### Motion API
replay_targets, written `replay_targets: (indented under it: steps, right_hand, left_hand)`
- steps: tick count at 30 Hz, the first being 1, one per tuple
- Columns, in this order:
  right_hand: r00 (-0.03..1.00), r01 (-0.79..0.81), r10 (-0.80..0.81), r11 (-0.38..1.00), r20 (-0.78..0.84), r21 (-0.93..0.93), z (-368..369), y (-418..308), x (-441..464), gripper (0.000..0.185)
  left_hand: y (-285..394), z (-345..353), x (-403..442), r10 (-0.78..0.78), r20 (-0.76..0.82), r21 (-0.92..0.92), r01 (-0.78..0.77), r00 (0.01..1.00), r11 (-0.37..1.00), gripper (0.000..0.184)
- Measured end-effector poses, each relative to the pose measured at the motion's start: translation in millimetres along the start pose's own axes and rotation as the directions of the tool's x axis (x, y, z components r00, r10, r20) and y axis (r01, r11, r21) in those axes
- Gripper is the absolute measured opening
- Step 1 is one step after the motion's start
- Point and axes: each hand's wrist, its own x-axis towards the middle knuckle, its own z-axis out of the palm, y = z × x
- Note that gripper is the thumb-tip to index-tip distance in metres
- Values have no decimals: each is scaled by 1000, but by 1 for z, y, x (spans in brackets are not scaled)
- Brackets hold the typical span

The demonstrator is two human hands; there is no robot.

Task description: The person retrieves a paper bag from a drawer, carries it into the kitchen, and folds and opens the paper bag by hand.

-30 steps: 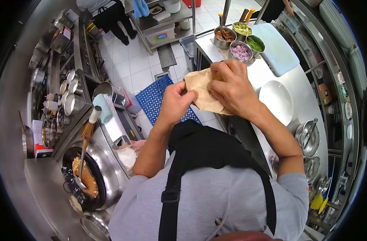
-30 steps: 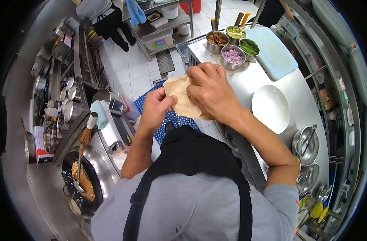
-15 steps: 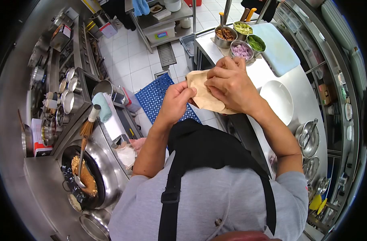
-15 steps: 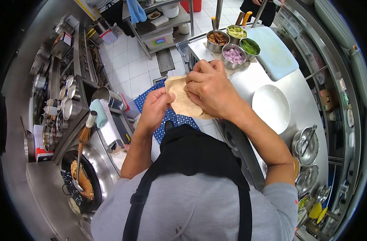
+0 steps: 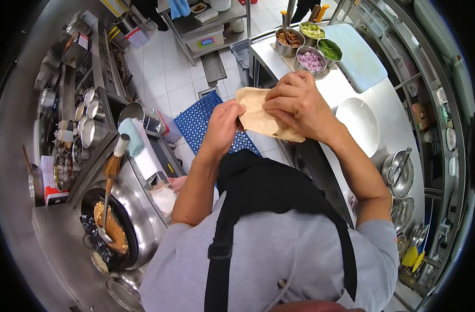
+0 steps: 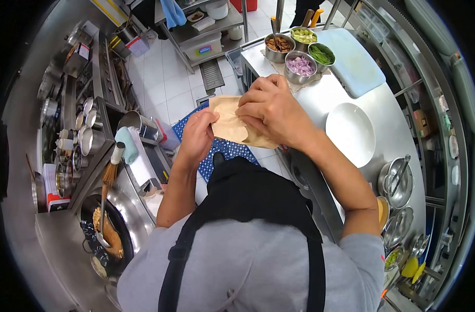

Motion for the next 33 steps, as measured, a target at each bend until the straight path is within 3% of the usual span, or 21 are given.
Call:
replay_targets:
  steps: [6,9,13,15,18,21,23,24,30,33]
  right_hand:
    - [990,-140,139,988,31,57,4,-1,-4,11]
    - [968,-246,250,965,-29,92,9,0,-9,10]
    - [809,-552,578,682,108,481,23,4,-18,9]
    - [715,-610,663,437,222,661,27,1,-20,11]
    - [676,-608,697,346,239,714,29,-3,-18,12]
    - [893,-419,449,796,38,437,20,-3,-15,11]
    - [931,-352,364,894,10,276,15,-5,-12,10]
    - [947,-315,320,930,2,189,13,-6,-12,10]
    - [977,-213,212,975,28,68,15,-3,-10,10]
    - [932,-363,362,929,21,74,19,-5,-10,11]
  left_hand:
    - [7,20,-5,14,23,338,-21,1000,941,27]
    - [-1,17,-4,40,54,270,-53,998,961,30]
    - [-1,16,-5,60,79,271,-79,995,959,26]
    - [2,15,-5,61,99,320,-89,993,943,25]
    - [3,17,-7,70,109,295,-99,992,950,21]
    - [3,21,-9,80,70,334,-99,994,937,19]
    - [-1,22,-8,93,47,406,-104,995,908,18]
    - [-2,23,-8,100,38,439,-107,994,892,18]
    - [4,31,-9,175,58,675,-168,983,718,17]
    - [1,28,-7,165,30,647,-145,986,749,19]
